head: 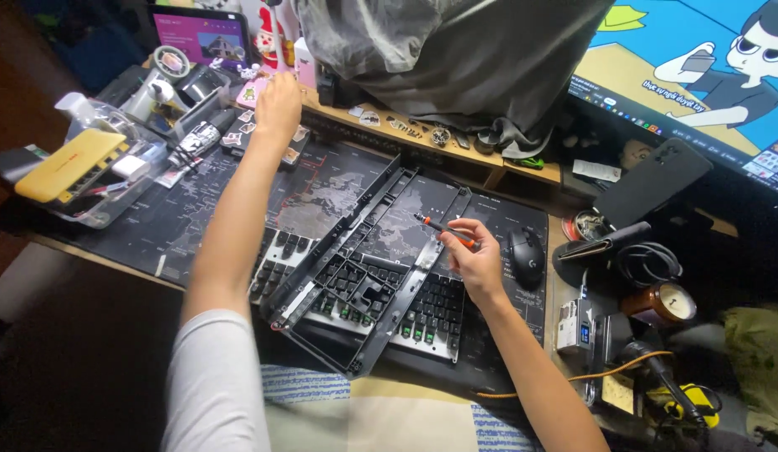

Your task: Using a screwdriver to disassemble or assemble the internal components of a mechanical keyboard.

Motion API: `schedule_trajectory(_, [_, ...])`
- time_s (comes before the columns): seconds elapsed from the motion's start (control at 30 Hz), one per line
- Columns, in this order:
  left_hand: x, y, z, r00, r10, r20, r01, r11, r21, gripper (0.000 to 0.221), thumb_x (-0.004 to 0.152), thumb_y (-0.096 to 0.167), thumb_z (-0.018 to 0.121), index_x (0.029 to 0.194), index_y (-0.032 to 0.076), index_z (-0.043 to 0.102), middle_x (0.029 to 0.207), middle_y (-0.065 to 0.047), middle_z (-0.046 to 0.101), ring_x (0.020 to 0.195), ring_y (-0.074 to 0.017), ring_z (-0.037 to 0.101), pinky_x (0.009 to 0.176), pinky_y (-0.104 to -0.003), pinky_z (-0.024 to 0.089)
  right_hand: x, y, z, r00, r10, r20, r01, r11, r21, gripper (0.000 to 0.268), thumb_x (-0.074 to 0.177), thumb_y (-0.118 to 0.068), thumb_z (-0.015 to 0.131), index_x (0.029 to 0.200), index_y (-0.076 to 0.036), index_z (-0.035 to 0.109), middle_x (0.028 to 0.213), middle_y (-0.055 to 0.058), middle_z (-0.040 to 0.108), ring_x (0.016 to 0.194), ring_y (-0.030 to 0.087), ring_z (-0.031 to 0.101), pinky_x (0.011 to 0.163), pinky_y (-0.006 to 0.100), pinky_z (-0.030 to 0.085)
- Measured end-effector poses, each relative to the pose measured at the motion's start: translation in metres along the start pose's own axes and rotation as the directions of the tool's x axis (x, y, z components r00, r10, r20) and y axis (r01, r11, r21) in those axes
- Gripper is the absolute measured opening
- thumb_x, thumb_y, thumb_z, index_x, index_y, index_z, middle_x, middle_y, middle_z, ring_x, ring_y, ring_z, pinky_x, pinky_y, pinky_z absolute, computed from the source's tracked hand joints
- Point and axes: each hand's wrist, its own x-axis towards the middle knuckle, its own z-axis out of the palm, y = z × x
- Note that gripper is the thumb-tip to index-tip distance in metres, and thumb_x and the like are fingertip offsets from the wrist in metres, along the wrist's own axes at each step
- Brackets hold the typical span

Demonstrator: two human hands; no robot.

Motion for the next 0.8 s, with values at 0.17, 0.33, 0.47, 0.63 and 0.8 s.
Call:
schedule_trajectory(0.17, [-0.057,0.019,-0.111,0.986,0.154,-0.068,-0.165,0.967,-0.195,0.009,0.109,0.006,0.051,0.107,0.004,0.06,0.094,-0.014,0.065,0.079,-0.036,0.073,0.068,-0.047,0.062,0.001,0.015,0.005,0.995,-0.089,0.046,0.087,0.995,0.037,0.018,0.096,0.0,0.084,0.112,-0.003,0.075,0.071,0.013,0.07,0.043,0.016,0.056,0.037,0.026,0.042])
schedule_trajectory(0.33, [-0.12,0.045,-0.187,0.943,0.309,-0.125,-0.327,0.927,-0.182,0.029,0.123,0.032,0.043,0.103,0.014,0.053,0.085,-0.002,0.056,0.072,-0.0262,0.073,0.069,-0.037,0.06,-0.008,0.013,0.011,0.981,-0.183,0.062,0.181,0.983,0.028,0.021,0.092,0.005,0.084,0.111,0.001,0.077,0.055,0.018,0.066,0.033,0.018,0.051,0.032,0.029,0.039])
schedule_trajectory(0.47, [-0.129,0.048,-0.197,0.967,0.25,-0.056,-0.252,0.891,-0.379,0.028,0.124,0.027,0.042,0.107,0.008,0.052,0.09,-0.01,0.059,0.08,-0.0382,0.076,0.074,-0.043,0.063,-0.012,0.009,0.012,0.977,-0.198,0.074,0.198,0.98,0.015,0.021,0.092,0.005,0.082,0.112,-0.001,0.078,0.055,0.018,0.067,0.037,0.018,0.057,0.035,0.027,0.045])
schedule_trajectory(0.63, [-0.15,0.04,-0.139,0.975,0.221,-0.003,-0.206,0.906,-0.371,0.024,0.121,0.029,0.051,0.109,0.009,0.054,0.09,-0.012,0.06,0.081,-0.038,0.076,0.072,-0.045,0.064,-0.012,0.015,0.008,0.97,-0.225,0.09,0.218,0.973,0.083,0.02,0.095,0.006,0.082,0.113,0.0,0.077,0.077,0.021,0.077,0.043,0.018,0.064,0.038,0.029,0.049])
schedule_trajectory(0.8, [-0.169,0.027,-0.114,0.948,0.208,0.242,-0.087,0.898,-0.431,0.021,0.115,0.023,0.06,0.11,0.003,0.057,0.094,-0.022,0.068,0.091,-0.0467,0.077,0.077,-0.054,0.065,-0.009,0.017,0.006,0.968,-0.229,0.106,0.217,0.97,0.112,0.02,0.096,0.004,0.084,0.115,0.001,0.077,0.076,0.02,0.074,0.045,0.02,0.066,0.038,0.03,0.051])
